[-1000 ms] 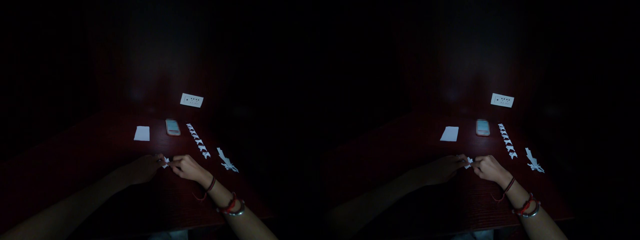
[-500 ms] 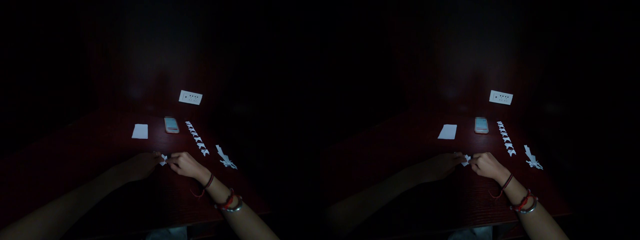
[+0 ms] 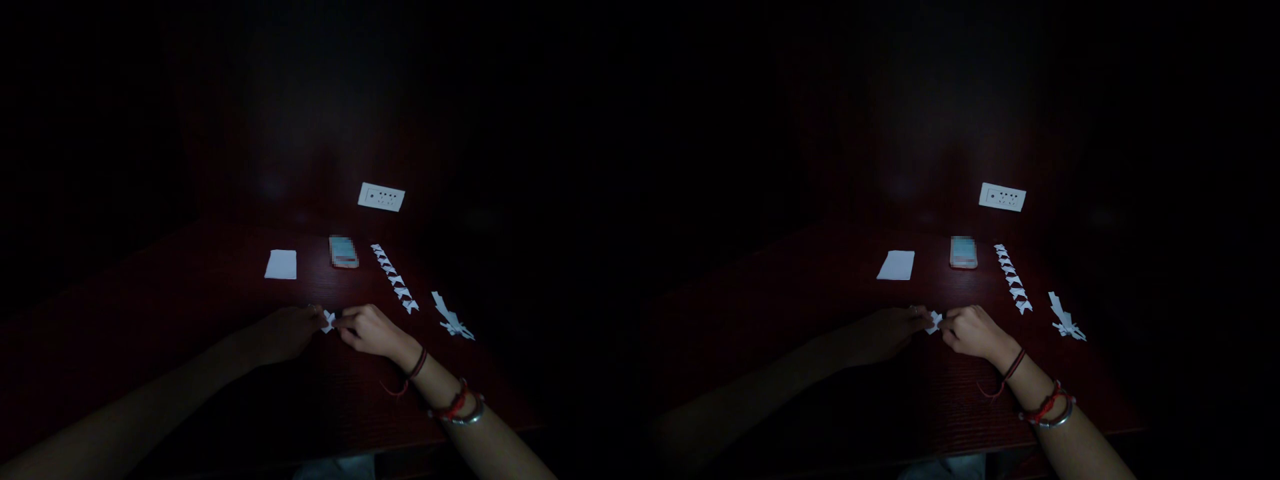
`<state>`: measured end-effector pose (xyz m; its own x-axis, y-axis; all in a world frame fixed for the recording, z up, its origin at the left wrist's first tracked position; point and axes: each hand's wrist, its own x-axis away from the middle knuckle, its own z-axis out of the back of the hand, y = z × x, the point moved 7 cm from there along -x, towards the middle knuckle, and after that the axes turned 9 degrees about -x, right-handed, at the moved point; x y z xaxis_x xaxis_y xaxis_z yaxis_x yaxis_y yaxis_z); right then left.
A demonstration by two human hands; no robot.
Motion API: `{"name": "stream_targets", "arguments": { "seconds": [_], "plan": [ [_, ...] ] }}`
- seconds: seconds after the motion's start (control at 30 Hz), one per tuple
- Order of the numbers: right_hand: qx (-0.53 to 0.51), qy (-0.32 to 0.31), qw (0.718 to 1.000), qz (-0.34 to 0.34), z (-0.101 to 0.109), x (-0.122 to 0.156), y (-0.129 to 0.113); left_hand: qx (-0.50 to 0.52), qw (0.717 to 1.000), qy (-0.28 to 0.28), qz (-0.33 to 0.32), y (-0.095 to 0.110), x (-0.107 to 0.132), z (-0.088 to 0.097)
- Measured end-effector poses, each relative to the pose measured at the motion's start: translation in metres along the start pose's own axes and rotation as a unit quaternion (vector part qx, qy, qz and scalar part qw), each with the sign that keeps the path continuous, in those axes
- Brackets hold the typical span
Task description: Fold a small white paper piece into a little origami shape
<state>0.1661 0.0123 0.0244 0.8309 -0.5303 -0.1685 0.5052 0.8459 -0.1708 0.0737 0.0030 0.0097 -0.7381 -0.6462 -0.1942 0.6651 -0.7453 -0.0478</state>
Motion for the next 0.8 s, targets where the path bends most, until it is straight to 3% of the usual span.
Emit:
{"name": "stream_targets", "arguments": {
  "seconds": [0.47,0.8],
  "plan": [
    [-0.029,0.066,0.997,-0.016,0.015,0.005,0.009,0.071,0.996,0.049,0.013,-0.007,-0.002,0.011],
    [-0.021,0.027,0.999,0.015,0.007,0.001,0.001,0.151,0.986,0.065,0.031,-0.019,-0.006,0.011]
  ]
}}
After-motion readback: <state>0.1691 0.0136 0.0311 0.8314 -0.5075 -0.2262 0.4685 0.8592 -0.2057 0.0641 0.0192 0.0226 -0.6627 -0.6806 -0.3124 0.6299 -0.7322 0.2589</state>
